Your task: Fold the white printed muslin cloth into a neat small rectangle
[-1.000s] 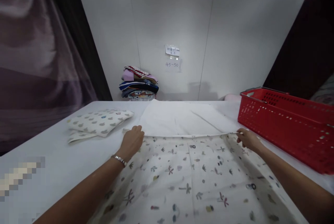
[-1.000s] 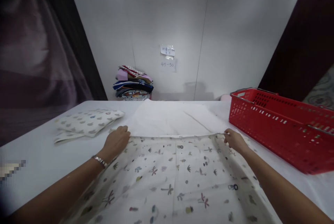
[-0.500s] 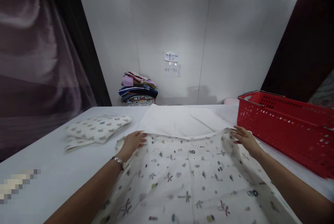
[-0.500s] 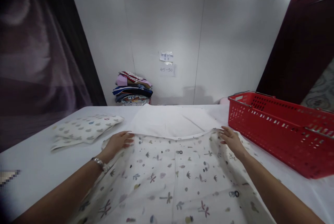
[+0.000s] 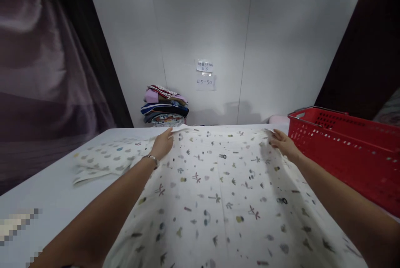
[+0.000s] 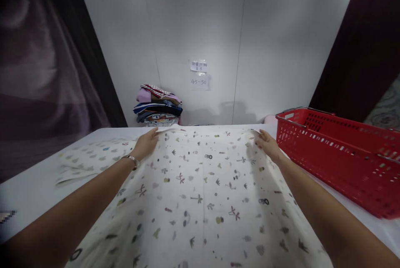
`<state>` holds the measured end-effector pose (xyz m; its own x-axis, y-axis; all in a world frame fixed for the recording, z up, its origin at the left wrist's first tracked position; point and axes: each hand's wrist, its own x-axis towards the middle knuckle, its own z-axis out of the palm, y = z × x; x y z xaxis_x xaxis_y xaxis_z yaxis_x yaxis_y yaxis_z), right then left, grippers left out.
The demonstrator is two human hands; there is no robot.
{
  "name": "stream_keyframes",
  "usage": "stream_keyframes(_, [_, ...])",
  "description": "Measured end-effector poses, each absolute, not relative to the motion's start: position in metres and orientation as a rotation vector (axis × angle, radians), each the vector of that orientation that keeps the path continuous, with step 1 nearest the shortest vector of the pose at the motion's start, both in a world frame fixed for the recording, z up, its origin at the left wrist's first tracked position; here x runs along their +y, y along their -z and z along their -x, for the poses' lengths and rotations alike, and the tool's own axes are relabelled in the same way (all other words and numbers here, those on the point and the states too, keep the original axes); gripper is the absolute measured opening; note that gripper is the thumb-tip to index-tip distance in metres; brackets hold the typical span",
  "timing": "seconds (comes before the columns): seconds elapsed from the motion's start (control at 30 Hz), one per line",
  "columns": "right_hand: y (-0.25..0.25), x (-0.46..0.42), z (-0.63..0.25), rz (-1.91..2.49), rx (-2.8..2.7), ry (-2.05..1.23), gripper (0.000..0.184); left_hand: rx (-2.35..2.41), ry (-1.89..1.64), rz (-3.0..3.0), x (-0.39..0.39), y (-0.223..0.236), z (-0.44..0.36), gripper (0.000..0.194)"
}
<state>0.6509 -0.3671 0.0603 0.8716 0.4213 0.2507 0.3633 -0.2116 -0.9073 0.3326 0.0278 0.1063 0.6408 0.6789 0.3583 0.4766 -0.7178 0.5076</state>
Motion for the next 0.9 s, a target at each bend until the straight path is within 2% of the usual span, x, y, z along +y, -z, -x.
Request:
stream_keyframes(0.4, [-0.063,-0.324,-0.697,1.818,-0.529,-0.063,0.074,1.027,-0.676,-2.67,0.056,-0.111,-0.393,0.055])
stream_keyframes(0.8, [-0.063,-0.262,-0.755,1.911,-0.522,-0.044,0.079,1.067,-0.739,-2.66,0.105,-0.097,-0.461,0.054])
stream_keyframes(0.9, [-0.063,-0.244,-0.768,1.954,-0.576,0.034,0.079,1.075,-0.791,-2.592,0.112,-0.098,-0.477,0.06])
